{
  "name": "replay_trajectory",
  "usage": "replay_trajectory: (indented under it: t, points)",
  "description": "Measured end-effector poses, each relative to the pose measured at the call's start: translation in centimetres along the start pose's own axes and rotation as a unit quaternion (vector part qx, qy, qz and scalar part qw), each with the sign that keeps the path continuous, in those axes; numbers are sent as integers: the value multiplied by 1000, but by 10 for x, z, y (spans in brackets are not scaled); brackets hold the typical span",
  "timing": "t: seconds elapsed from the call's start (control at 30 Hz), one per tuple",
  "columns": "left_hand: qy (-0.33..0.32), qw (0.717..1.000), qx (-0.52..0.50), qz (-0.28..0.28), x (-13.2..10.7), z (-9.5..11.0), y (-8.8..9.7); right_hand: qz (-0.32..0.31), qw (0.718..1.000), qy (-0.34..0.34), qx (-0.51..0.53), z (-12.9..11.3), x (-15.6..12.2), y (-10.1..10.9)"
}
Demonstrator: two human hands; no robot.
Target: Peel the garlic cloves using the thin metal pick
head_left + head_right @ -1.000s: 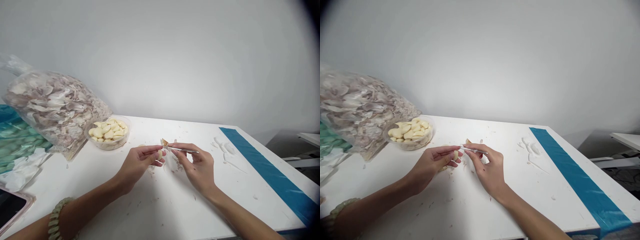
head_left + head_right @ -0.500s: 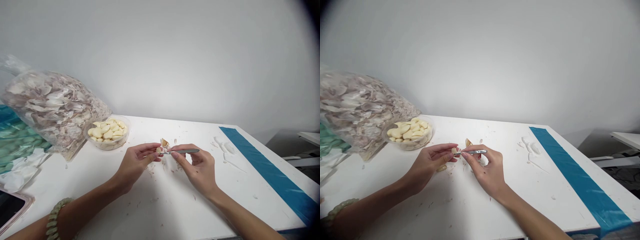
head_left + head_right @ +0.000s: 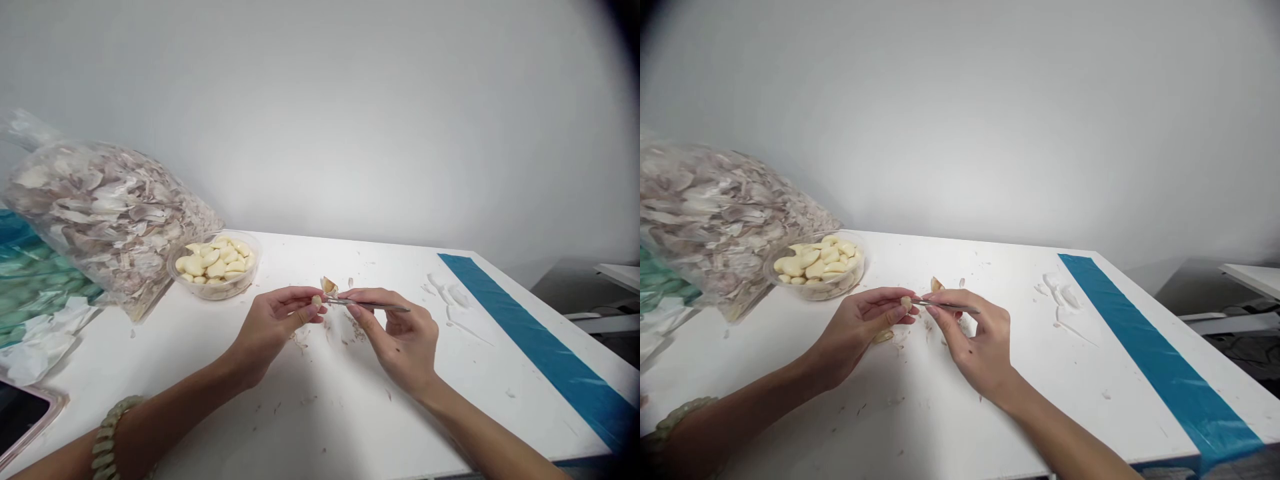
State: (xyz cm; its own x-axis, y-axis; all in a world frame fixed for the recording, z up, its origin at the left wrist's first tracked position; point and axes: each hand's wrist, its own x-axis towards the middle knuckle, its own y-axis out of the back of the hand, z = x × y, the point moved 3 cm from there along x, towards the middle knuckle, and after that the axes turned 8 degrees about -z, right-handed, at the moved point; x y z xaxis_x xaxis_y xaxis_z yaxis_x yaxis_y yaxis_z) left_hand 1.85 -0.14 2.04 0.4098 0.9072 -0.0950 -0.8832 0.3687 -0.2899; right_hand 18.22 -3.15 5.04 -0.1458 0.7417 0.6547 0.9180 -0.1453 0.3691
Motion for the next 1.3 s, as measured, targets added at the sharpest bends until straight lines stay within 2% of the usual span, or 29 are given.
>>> replay_trajectory:
  t: [0.1, 0.3, 0.73, 1.03, 1.3]
  points:
    - [-4, 1000, 10, 3, 0, 0, 0, -11, 1000, 21, -14, 0, -1, -1]
    - [-16, 999, 31, 14, -1, -1, 2, -25, 999, 24, -10, -1, -1, -1]
    - [-86, 990, 113, 24, -1, 2, 2, -34, 999, 28, -14, -1, -1, -1]
    - [-183, 949, 252, 38, -5, 4, 4, -51, 996, -77, 20, 1, 1, 0]
    - [-212, 934, 285, 42, -8, 4, 2, -58, 981, -161, 93, 5, 3, 0]
